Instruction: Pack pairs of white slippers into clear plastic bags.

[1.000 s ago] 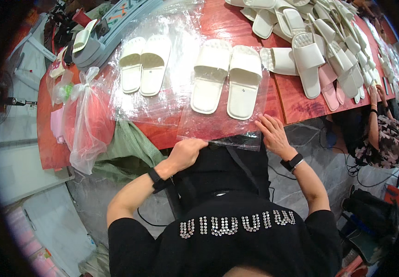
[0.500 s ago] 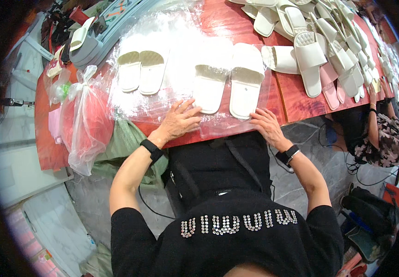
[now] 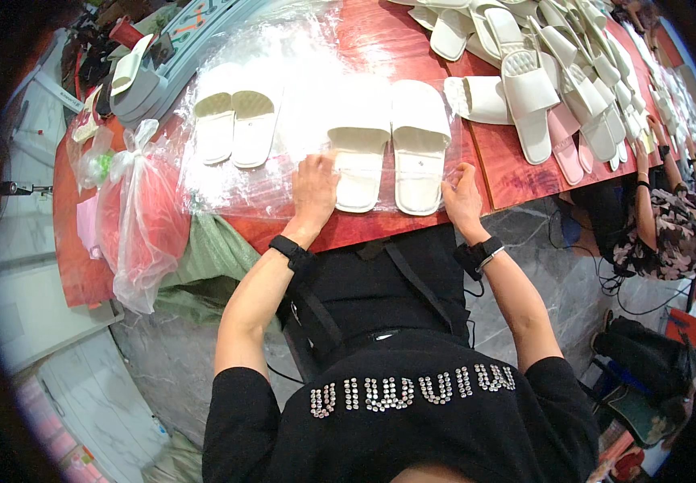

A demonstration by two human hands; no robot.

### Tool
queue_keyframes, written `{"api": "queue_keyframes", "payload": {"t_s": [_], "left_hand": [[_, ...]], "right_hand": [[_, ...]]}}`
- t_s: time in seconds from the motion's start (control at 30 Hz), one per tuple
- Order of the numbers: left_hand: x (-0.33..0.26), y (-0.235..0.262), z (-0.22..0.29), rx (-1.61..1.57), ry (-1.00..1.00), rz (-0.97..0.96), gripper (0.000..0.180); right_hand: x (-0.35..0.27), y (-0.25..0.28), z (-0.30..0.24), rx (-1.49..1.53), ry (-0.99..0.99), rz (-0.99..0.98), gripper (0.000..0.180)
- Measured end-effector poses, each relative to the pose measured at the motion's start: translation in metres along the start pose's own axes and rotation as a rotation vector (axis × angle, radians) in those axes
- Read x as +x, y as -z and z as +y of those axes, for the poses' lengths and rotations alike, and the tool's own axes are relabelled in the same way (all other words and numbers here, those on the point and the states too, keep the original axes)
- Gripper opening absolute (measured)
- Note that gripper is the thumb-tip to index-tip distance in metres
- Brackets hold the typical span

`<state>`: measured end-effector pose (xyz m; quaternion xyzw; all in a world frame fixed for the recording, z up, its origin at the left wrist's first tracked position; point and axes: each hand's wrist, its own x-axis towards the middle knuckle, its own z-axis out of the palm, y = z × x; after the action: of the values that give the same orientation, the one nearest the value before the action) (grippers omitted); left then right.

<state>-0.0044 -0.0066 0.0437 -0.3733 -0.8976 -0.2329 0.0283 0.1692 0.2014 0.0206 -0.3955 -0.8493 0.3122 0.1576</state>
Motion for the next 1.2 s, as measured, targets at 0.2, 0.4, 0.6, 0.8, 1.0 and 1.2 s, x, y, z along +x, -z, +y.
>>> {"api": "queue_keyframes", "payload": {"t_s": [0.2,0.4,0.6,0.8,1.0,1.2], "left_hand": [[0.011,-0.014,-0.006,0.376,-0.548,0.077,0.030],[0.014,-0.027,0.044,0.135,-0.053,-0.126,0.048],[0.003,-0.032,0.034,0.098,0.116,-0.088,0.063],[0.021,-0.049,0.011,-0.490,0.290,0.158,0.093],[0.025,-0.021,0.001,-1.521,0.576,-0.094,0.067],[-0.015,0.012,-0.007,-1.975,0.550,-0.425,0.055]], "right_hand": [[0.003,-0.008,-0.003,-0.384,0.471,0.170,0.009],[-0.002,0.002,-0.018,-0.510,0.108,-0.009,0.037],[-0.022,-0.027,-0.046,0.021,-0.074,-0.168,0.058],[-0.013,-0.015,-0.029,1.003,-0.317,-0.265,0.055],[-0.018,0.011,-0.046,1.613,-0.434,-0.713,0.053],[-0.024,0.014,-0.055,1.695,-0.335,-0.814,0.059]]}}
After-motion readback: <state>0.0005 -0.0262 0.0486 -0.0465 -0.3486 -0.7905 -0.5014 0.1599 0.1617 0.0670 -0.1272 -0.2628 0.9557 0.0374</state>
